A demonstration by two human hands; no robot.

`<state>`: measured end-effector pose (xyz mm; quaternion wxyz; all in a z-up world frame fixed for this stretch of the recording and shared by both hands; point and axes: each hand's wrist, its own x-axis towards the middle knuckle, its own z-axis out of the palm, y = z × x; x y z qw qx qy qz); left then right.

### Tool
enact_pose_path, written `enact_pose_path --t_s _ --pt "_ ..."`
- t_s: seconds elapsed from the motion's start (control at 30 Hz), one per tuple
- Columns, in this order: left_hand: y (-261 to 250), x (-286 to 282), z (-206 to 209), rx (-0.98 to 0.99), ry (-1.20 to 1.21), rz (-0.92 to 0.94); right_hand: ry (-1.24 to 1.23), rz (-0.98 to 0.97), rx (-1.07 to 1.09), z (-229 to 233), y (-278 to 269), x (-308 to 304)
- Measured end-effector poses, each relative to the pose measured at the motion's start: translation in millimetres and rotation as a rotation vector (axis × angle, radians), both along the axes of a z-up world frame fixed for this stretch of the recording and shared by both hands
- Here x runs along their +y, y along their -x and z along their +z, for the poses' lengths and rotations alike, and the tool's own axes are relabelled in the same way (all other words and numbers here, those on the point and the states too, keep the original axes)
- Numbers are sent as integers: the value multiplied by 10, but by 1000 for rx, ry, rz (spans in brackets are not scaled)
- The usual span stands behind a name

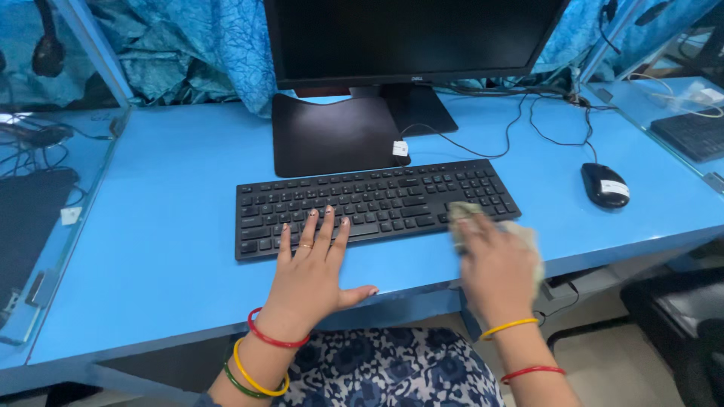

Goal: The person wipes a black computer keyboard with a cloth, cleaning the keys and the surface. They lift the keyboard to wipe the underside and edges, then place it back on the blue desk and continue wiping the top surface.

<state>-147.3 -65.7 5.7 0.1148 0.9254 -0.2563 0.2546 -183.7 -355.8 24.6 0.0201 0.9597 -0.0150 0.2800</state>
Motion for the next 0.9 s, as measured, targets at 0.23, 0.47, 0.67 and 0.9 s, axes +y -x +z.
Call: enact_pose_path --t_s 0.23,0.47,0.67,0.9 --pt "53 24 -11 15 6 47 104 238 -23 -128 10 284" --pt "89 46 37 55 -12 12 14 16 -46 -25 5 216" --pt "106 42 58 83 -18 6 75 309 -35 -17 52 719" --pt "119 138 29 65 67 -51 20 73 -47 98 82 596"
